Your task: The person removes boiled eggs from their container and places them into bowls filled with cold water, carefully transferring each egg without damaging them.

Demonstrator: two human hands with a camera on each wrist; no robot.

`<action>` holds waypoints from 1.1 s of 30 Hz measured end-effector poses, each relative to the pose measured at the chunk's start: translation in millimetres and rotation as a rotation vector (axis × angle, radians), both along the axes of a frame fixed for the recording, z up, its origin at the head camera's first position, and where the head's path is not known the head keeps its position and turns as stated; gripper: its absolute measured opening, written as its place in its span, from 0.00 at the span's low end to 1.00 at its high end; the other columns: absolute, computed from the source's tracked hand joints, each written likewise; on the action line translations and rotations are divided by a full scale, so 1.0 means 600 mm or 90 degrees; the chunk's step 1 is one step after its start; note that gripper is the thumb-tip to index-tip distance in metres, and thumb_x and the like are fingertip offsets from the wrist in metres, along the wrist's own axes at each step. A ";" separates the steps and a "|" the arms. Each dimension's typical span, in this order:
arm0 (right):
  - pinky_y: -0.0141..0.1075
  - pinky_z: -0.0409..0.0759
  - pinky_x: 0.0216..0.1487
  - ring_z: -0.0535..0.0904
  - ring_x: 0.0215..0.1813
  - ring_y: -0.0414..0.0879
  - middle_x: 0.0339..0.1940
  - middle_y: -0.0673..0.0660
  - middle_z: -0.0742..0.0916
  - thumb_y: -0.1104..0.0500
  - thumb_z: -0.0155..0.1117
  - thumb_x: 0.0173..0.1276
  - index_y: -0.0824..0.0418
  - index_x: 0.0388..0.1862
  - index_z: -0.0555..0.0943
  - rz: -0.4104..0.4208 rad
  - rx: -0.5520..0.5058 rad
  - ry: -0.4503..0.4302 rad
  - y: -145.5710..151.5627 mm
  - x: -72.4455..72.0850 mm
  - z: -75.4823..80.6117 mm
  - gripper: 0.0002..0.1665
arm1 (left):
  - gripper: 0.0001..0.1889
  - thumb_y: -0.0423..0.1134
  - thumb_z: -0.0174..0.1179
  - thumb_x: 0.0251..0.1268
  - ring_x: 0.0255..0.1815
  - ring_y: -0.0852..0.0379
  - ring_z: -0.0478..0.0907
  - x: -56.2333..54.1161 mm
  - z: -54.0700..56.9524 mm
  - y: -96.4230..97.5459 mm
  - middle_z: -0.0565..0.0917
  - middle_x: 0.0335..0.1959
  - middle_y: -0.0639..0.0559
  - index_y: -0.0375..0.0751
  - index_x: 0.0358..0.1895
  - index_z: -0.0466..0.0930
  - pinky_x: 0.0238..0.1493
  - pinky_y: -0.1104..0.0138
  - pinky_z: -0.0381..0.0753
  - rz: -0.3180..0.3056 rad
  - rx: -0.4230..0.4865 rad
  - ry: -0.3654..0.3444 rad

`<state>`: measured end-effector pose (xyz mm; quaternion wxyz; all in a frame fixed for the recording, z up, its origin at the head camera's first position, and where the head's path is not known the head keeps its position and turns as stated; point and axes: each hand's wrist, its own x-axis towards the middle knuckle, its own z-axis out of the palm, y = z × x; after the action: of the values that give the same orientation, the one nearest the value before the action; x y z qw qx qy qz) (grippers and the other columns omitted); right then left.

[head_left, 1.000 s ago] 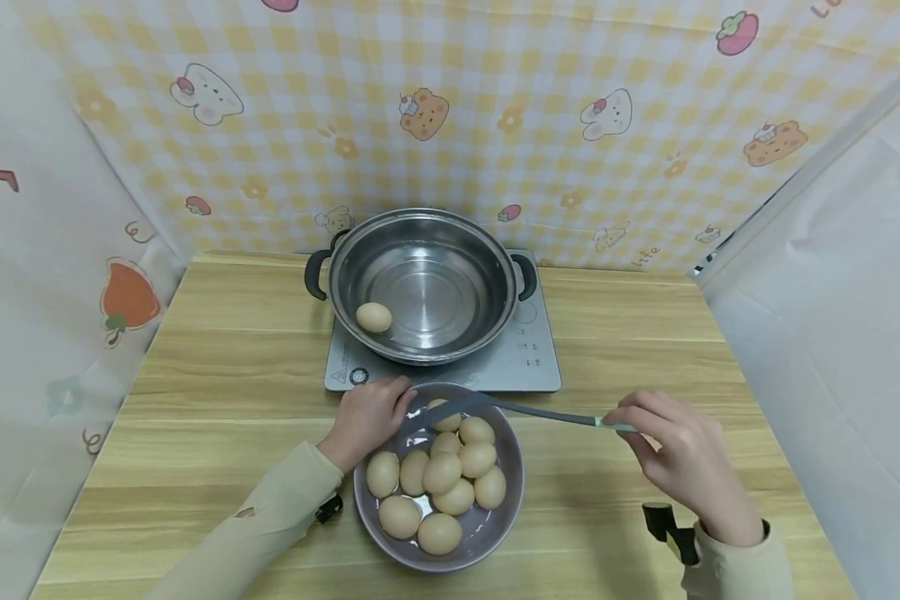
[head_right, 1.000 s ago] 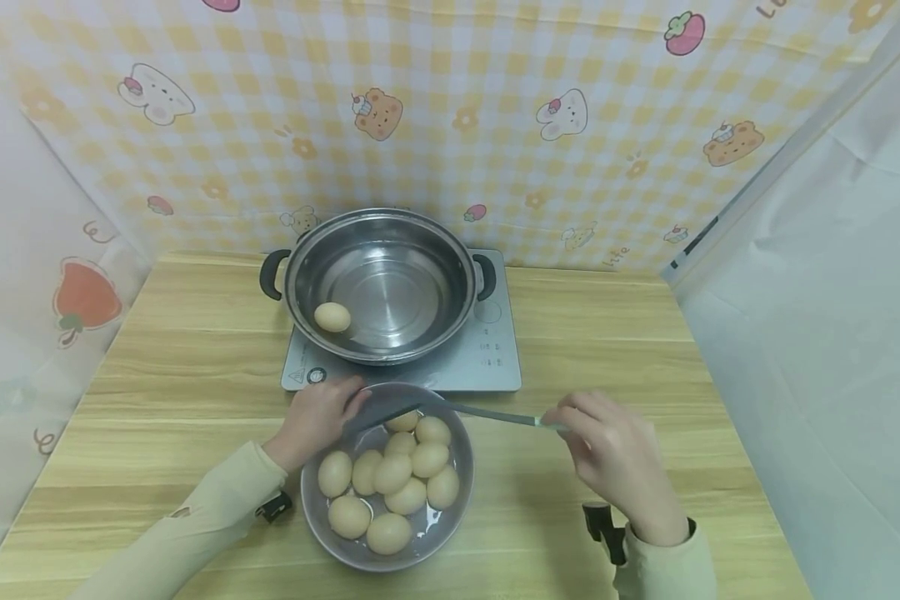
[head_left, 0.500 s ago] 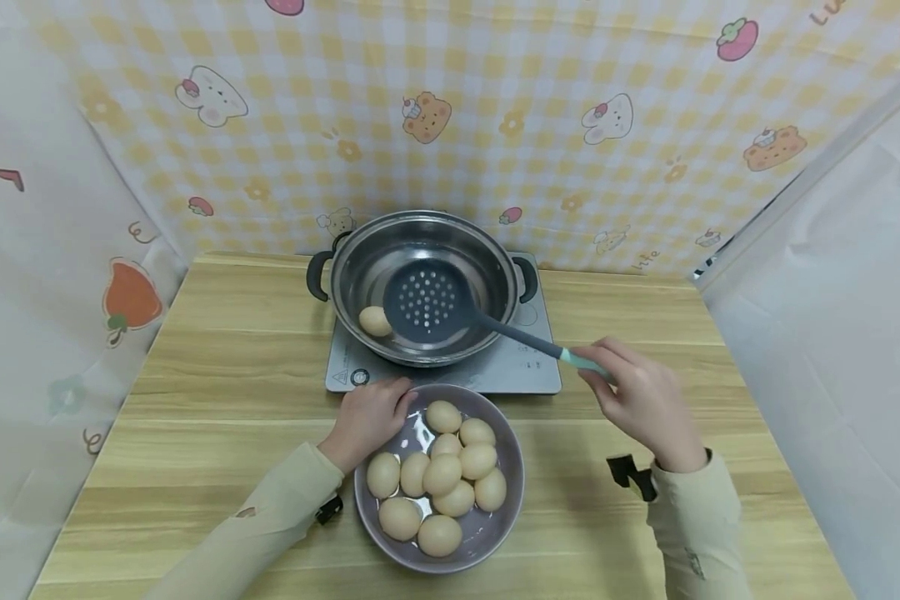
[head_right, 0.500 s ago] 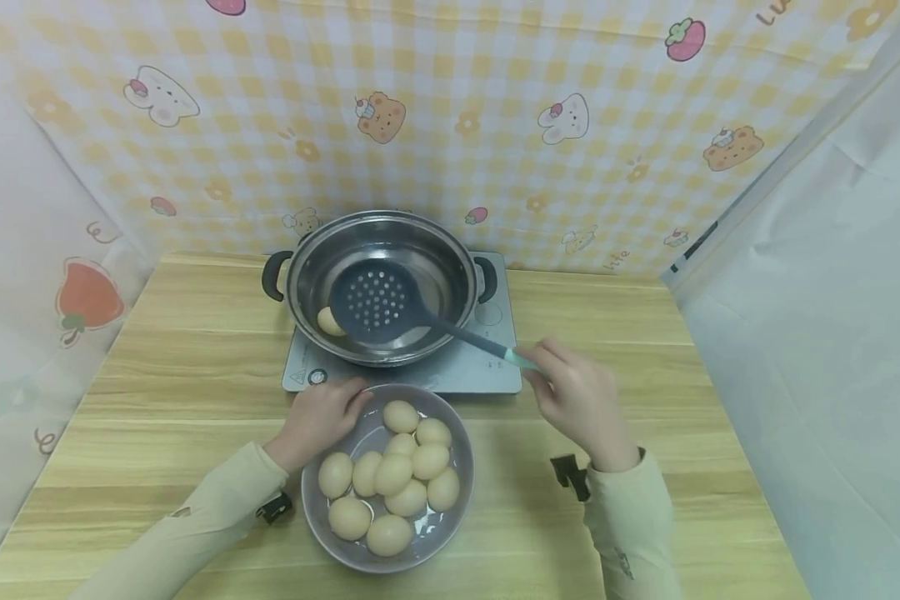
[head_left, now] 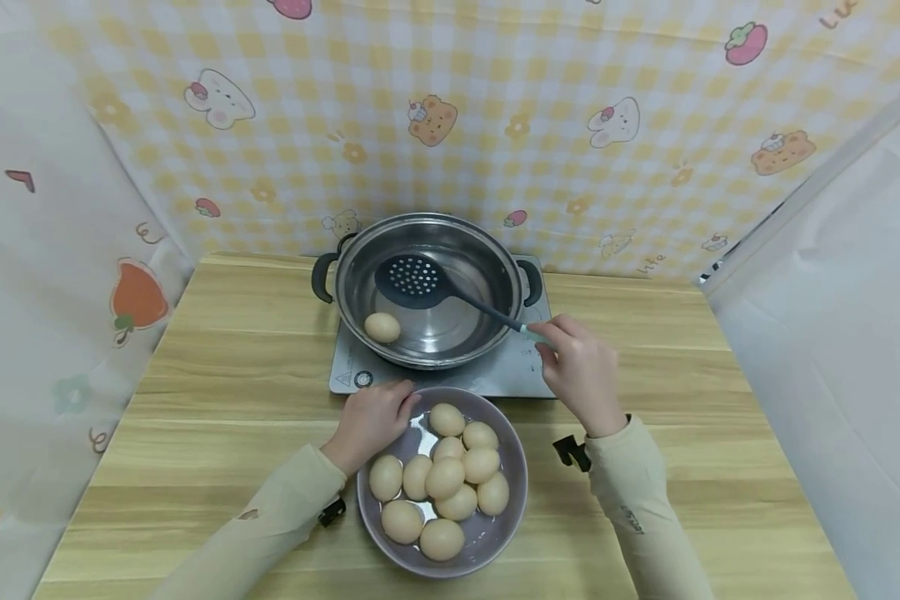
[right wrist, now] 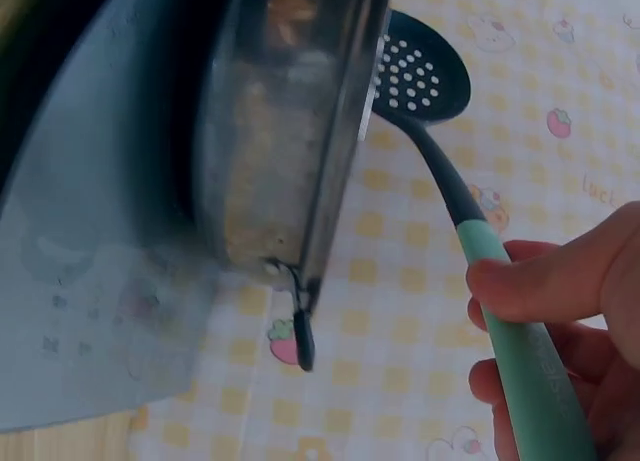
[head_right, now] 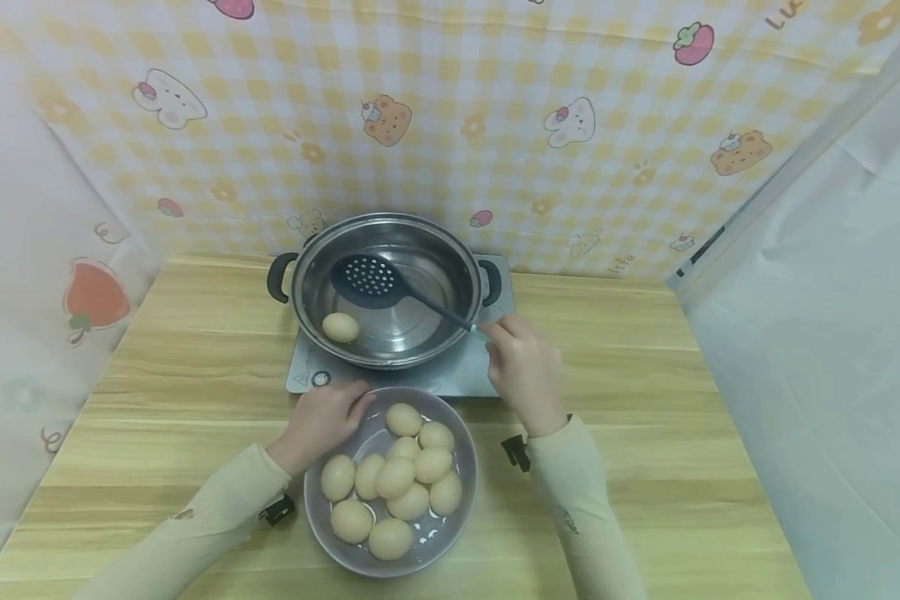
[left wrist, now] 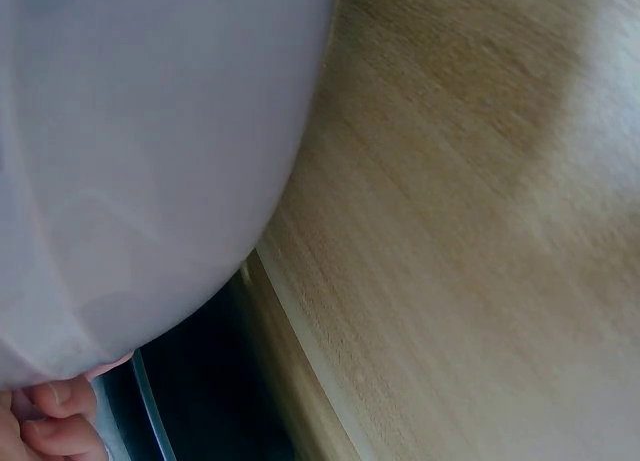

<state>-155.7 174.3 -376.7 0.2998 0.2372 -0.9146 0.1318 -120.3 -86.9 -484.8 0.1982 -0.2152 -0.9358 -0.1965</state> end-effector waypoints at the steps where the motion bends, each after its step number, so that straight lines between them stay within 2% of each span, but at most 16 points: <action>1: 0.34 0.67 0.14 0.77 0.22 0.44 0.26 0.52 0.82 0.72 0.67 0.46 0.59 0.33 0.85 -0.002 0.001 0.002 -0.002 0.000 -0.003 0.15 | 0.05 0.40 0.59 0.57 0.15 0.52 0.76 0.000 -0.001 0.000 0.79 0.18 0.52 0.44 0.27 0.78 0.13 0.63 0.66 0.000 -0.001 -0.001; 11: 0.32 0.63 0.12 0.77 0.22 0.44 0.27 0.50 0.81 0.72 0.67 0.46 0.57 0.33 0.85 0.017 0.028 0.000 -0.017 0.009 -0.009 0.15 | 0.06 0.40 0.58 0.59 0.16 0.53 0.76 0.000 0.002 0.001 0.80 0.19 0.53 0.44 0.27 0.78 0.14 0.64 0.65 0.006 -0.004 -0.024; 24: 0.29 0.56 0.10 0.72 0.14 0.41 0.24 0.48 0.81 0.71 0.65 0.44 0.56 0.31 0.84 0.051 0.049 -0.006 -0.017 0.033 -0.004 0.15 | 0.06 0.40 0.59 0.58 0.16 0.53 0.76 -0.001 0.001 0.002 0.79 0.18 0.52 0.44 0.26 0.77 0.14 0.63 0.66 0.005 -0.003 -0.010; 33: 0.27 0.58 0.11 0.71 0.15 0.39 0.23 0.48 0.81 0.71 0.67 0.41 0.57 0.30 0.85 0.057 0.063 -0.037 -0.019 0.043 0.003 0.15 | 0.10 0.40 0.59 0.58 0.15 0.52 0.75 -0.001 0.002 0.002 0.76 0.15 0.54 0.46 0.21 0.72 0.13 0.63 0.65 0.009 0.004 -0.027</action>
<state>-130.1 163.0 -374.7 0.2547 0.2880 -0.9169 0.1068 -120.6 -85.8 -483.6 0.1802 -0.2040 -0.9407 -0.2025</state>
